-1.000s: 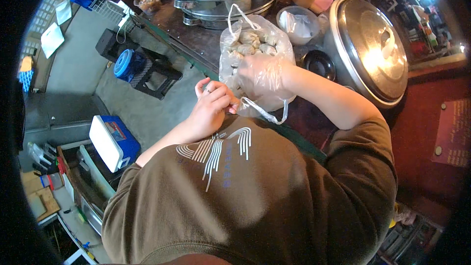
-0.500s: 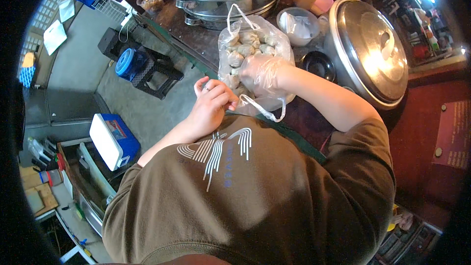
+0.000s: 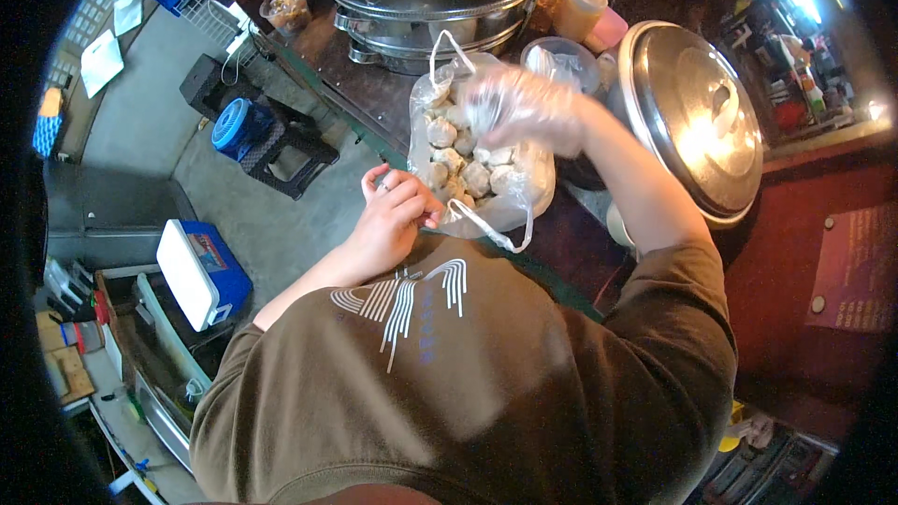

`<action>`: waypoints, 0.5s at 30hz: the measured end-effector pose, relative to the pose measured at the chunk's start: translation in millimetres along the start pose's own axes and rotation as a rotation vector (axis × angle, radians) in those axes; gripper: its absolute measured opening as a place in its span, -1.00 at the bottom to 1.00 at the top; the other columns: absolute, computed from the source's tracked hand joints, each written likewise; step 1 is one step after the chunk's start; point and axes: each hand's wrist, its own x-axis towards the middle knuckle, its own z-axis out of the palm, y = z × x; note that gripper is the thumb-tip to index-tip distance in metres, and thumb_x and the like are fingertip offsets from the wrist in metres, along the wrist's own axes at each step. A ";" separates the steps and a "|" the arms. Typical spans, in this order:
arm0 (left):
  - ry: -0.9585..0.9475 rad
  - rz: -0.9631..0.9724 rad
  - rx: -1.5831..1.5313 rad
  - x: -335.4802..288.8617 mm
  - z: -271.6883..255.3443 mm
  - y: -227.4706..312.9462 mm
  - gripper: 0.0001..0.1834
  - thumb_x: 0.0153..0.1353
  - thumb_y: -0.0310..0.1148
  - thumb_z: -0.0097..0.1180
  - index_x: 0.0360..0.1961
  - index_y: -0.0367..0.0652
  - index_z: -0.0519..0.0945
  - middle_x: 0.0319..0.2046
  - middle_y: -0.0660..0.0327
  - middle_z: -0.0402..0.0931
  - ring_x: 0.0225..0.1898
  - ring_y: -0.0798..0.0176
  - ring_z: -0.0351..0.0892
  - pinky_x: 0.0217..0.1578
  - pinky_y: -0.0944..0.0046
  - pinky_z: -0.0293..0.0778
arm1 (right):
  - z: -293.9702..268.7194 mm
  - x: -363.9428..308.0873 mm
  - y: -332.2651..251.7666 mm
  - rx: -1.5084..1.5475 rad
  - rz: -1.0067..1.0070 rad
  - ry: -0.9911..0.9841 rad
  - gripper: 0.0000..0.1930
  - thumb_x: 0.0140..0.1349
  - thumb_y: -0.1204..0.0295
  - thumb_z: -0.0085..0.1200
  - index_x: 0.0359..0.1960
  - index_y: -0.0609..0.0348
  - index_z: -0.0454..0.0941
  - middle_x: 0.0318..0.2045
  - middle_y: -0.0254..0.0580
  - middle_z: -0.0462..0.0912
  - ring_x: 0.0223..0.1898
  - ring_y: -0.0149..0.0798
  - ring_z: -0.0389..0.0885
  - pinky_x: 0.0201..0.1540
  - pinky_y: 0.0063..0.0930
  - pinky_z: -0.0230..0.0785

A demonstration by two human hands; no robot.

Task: The person removes a plastic bag of frozen dumplings from a chest freezer, carries them to a cooking counter, and places them into a metal steamer by hand while wearing a plastic glove.

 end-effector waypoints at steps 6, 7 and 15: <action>-0.022 0.000 -0.048 4.6 -4.9 -3.9 -0.76 -0.15 -0.61 0.16 -0.48 0.05 0.52 -0.41 0.42 0.43 -0.17 0.30 0.41 0.12 0.01 -0.02 | -131.8 77.9 41.3 0.215 0.025 0.459 -0.68 -0.05 0.28 0.15 -0.22 0.09 0.57 -0.30 -0.24 0.55 -0.19 -0.28 0.51 -0.06 -0.38 0.39; -0.029 0.002 -0.069 5.4 -4.5 -5.3 -0.77 -0.14 -0.59 0.17 -0.48 0.04 0.52 -0.40 0.41 0.42 -0.16 0.29 0.41 0.12 0.01 -0.01 | -152.3 98.3 55.2 0.061 0.070 0.473 -0.70 -0.03 0.27 0.12 -0.24 0.07 0.58 -0.33 -0.24 0.56 -0.22 -0.29 0.51 -0.08 -0.39 0.39; -0.062 -0.053 -0.235 5.2 3.9 -10.1 -0.82 -0.03 -0.49 0.19 -0.41 0.06 0.51 -0.37 0.35 0.40 -0.08 0.26 0.40 0.10 -0.08 -0.03 | -204.9 226.6 248.3 -1.328 -0.091 0.271 -0.82 -0.18 0.39 0.21 -0.44 -0.01 0.61 -0.51 -0.24 0.63 -0.48 -0.21 0.58 -0.46 -0.27 0.45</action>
